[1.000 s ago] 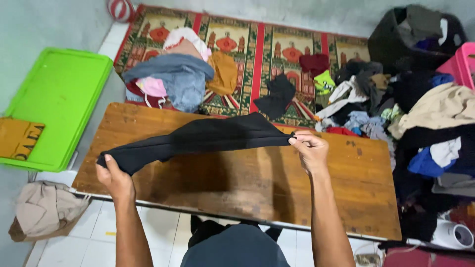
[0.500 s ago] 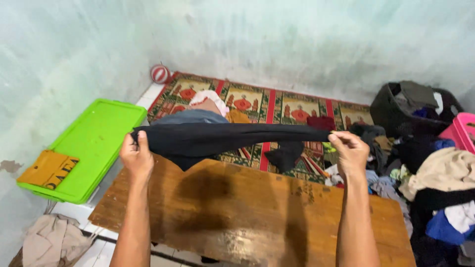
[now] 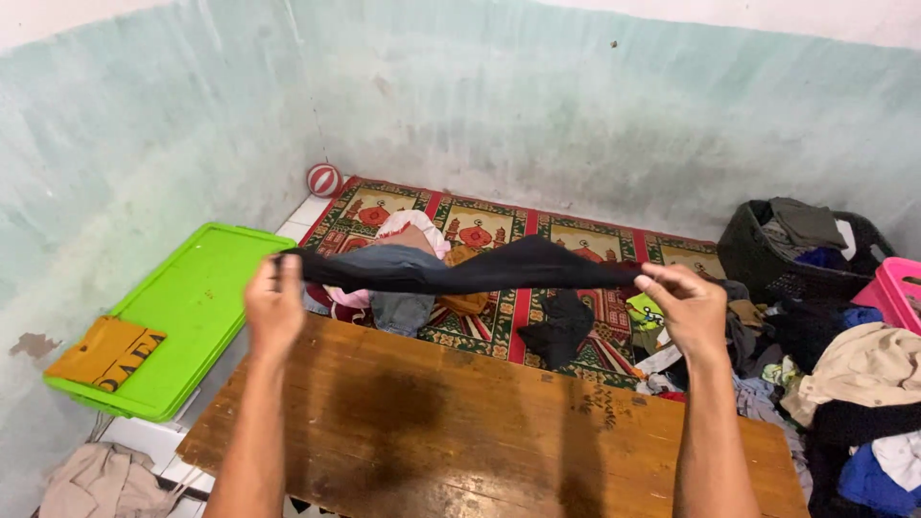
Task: The person folds a black garment on a wooden table. They smooth and align the fabric, fold it into a compact rectangle, and place it on the table.
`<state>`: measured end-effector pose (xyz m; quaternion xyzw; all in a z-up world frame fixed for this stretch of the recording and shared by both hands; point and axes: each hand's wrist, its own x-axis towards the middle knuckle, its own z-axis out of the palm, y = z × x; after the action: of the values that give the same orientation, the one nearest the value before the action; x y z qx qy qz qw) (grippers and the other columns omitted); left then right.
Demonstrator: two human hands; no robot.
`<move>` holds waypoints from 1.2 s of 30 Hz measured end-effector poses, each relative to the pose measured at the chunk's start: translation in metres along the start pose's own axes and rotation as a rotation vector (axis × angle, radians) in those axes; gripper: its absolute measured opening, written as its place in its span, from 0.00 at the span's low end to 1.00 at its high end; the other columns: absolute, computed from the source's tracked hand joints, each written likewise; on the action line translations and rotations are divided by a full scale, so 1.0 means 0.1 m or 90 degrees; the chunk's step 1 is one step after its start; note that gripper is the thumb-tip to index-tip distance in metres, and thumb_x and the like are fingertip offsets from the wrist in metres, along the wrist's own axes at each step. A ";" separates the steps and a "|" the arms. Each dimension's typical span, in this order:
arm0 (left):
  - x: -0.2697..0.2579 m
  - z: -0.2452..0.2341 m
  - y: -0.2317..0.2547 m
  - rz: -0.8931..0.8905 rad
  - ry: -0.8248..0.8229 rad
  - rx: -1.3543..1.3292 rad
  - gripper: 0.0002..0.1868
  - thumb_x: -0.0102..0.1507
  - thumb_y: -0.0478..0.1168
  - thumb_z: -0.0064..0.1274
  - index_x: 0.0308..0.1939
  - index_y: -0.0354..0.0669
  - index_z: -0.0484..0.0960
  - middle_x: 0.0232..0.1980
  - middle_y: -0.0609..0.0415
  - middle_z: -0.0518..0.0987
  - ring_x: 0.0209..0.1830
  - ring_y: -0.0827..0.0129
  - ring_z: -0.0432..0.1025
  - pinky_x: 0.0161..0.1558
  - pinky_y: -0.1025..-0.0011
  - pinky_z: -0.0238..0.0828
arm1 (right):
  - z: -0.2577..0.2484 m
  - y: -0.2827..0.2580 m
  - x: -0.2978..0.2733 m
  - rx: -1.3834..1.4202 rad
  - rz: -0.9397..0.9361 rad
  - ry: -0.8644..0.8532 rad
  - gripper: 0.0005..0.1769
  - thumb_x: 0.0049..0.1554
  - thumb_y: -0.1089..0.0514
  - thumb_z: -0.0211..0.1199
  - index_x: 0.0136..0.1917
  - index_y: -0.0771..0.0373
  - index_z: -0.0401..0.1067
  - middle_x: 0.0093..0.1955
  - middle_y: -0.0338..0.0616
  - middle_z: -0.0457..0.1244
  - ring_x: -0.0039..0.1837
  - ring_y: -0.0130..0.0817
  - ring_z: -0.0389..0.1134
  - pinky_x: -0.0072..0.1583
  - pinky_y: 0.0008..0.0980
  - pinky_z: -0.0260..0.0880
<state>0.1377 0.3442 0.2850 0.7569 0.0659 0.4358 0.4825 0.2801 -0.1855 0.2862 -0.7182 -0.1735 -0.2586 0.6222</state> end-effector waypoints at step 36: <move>-4.25 -0.91 -1.31 -0.656 -0.521 0.231 0.16 0.71 0.48 0.48 0.39 0.42 0.85 0.33 0.41 0.84 0.42 0.48 0.80 0.49 0.51 0.73 | -1.43 3.00 -3.89 -0.267 0.717 -0.698 0.11 0.44 0.72 0.70 0.40 0.62 0.86 0.36 0.50 0.75 0.44 0.43 0.76 0.54 0.40 0.74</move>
<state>-0.1459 0.2534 -0.0571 0.8017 0.3021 -0.1888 0.4799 0.1158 -0.3476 -0.1700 -0.8239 -0.0142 0.4546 0.3382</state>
